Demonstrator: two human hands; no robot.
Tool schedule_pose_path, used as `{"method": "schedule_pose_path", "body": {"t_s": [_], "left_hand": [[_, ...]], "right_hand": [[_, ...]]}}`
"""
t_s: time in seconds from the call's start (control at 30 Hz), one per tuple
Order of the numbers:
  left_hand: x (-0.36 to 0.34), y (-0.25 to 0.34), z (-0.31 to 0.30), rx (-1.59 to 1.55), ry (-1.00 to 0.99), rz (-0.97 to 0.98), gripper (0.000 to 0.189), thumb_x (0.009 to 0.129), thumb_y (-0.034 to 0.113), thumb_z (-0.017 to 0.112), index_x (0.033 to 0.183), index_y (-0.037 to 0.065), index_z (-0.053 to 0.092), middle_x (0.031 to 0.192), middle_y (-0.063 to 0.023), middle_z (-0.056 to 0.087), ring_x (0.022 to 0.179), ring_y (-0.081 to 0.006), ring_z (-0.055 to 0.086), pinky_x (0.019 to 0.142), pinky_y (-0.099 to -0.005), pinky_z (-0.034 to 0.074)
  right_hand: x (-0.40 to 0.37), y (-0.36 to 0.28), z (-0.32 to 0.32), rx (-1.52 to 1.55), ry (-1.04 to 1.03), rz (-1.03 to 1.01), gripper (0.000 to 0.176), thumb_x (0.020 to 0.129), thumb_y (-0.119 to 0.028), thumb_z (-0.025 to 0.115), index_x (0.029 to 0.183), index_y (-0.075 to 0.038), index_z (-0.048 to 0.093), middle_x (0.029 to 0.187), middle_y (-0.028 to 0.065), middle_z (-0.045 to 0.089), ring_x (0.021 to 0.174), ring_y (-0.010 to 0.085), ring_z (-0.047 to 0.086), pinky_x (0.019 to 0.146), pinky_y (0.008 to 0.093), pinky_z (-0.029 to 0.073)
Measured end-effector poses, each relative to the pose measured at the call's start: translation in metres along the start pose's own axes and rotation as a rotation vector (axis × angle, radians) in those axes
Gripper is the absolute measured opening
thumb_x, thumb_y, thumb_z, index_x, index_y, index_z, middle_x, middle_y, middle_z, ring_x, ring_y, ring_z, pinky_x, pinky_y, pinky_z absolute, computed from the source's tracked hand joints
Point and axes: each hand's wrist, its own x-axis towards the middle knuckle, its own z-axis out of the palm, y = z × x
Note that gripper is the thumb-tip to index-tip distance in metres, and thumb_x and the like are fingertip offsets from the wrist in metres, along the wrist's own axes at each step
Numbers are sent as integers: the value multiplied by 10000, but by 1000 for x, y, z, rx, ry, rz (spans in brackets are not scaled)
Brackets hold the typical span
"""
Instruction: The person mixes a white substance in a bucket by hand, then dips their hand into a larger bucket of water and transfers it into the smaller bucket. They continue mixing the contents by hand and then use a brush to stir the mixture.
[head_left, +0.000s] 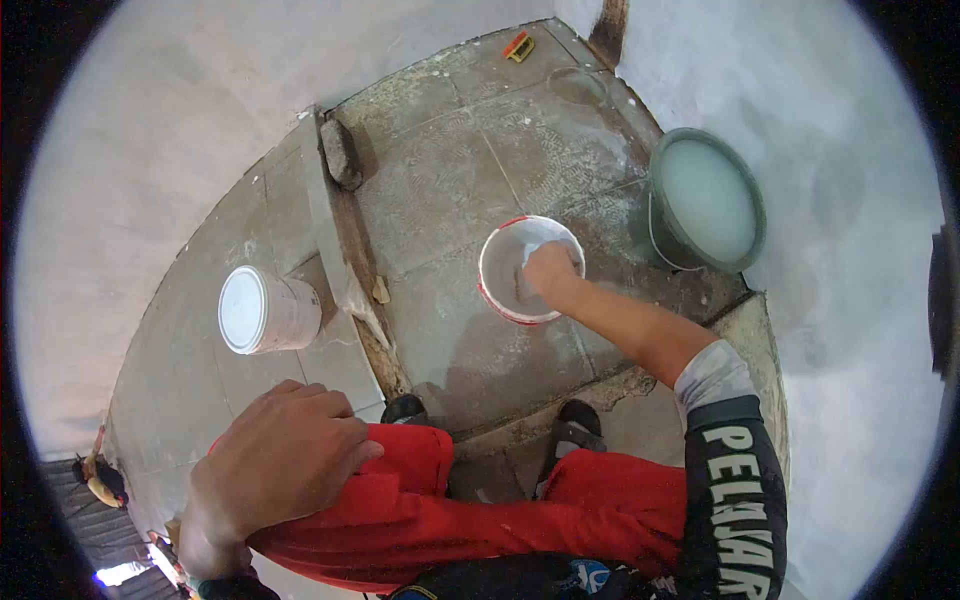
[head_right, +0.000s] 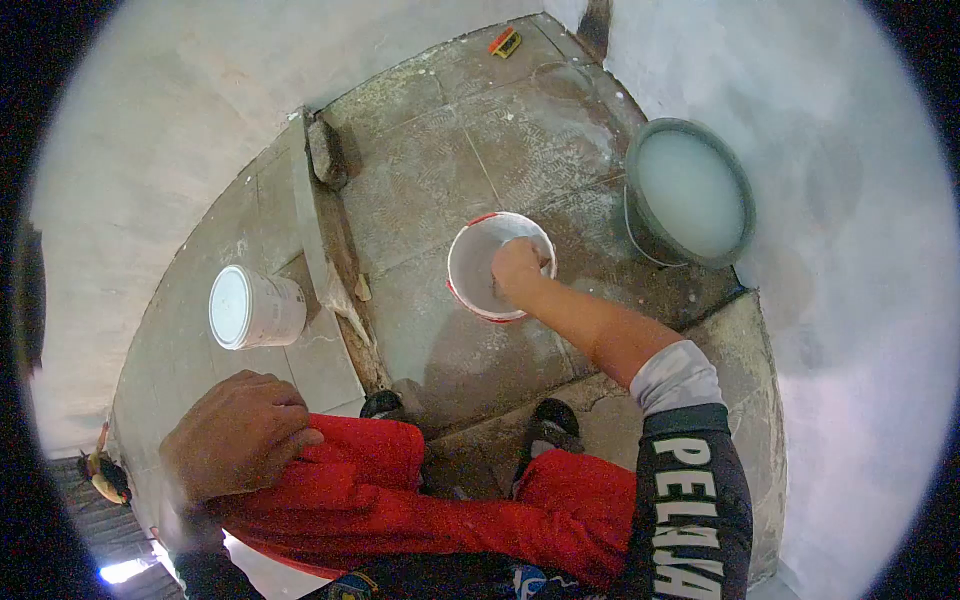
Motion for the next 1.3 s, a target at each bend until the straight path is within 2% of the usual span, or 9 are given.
{"method": "schedule_pose_path", "body": {"t_s": [0.2, 0.4, 0.5, 0.57, 0.7, 0.8, 0.87, 0.97, 1.3], "left_hand": [[-25, 1, 4, -32, 12, -156, 251, 890, 286, 620, 900, 39, 660, 927, -149, 647, 919, -344, 617, 846, -436, 481], [-39, 2, 6, -79, 84, -270, 326, 911, 340, 593, 900, 16, 625, 860, -178, 625, 882, -363, 613, 853, -445, 471], [-43, -5, 8, -83, 101, -279, 325, 908, 338, 596, 909, 14, 623, 872, -179, 627, 890, -365, 613, 852, -449, 472], [-45, -8, 9, -101, 93, -273, 326, 905, 335, 601, 919, 10, 620, 877, -179, 630, 897, -363, 615, 852, -449, 474], [-43, -8, 7, -113, 43, -301, 334, 863, 344, 653, 997, 38, 648, 973, -163, 643, 963, -353, 607, 885, -442, 478], [-40, -12, 5, -99, 27, -233, 353, 873, 363, 638, 1003, 35, 642, 976, -167, 643, 962, -351, 610, 886, -442, 476], [-38, -14, 7, -77, 22, -179, 366, 880, 377, 624, 1011, 35, 635, 978, -168, 643, 959, -348, 612, 884, -438, 475], [-34, -13, 2, -92, -10, -190, 360, 888, 377, 615, 1015, 41, 631, 969, -166, 641, 961, -344, 612, 881, -434, 475], [-35, -13, 2, -93, 76, -183, 350, 931, 363, 573, 944, 14, 599, 898, -183, 629, 892, -367, 615, 846, -449, 472]], "right_hand": [[-24, -2, -38, 65, 54, -115, 198, 753, -239, 705, 920, -151, 766, 887, 7, 736, 793, 203, 717, 590, 403, 551], [-47, 15, -52, 266, 120, -220, 226, 724, -221, 692, 902, -95, 751, 875, 111, 730, 804, 284, 718, 643, 428, 554], [-39, 28, -65, 330, -101, -208, 196, 744, -191, 658, 861, -48, 724, 863, 178, 710, 810, 337, 706, 682, 443, 549], [-27, 31, -55, 570, 357, 13, 197, 763, -208, 668, 827, -24, 695, 858, 200, 698, 787, 363, 692, 691, 463, 541], [-16, 19, -39, 763, 722, 74, 235, 805, -235, 660, 852, -5, 673, 849, 224, 679, 766, 395, 671, 710, 492, 528], [-11, -5, -20, 1092, 647, 237, 281, 888, -271, 612, 890, 9, 634, 797, 189, 680, 691, 348, 673, 602, 461, 531], [-5, -14, -18, 2101, 187, 496, 280, 951, -273, 556, 920, 2, 605, 740, 127, 662, 616, 263, 660, 468, 388, 509], [-6, -18, -36, 2372, 166, 642, 309, 979, -309, 542, 920, -10, 590, 704, 84, 622, 545, 188, 620, 397, 320, 481], [21, -34, -17, 2124, 568, 586, 347, 1003, -340, 521, 878, -36, 632, 690, 40, 602, 528, 150, 614, 430, 304, 503]]}}
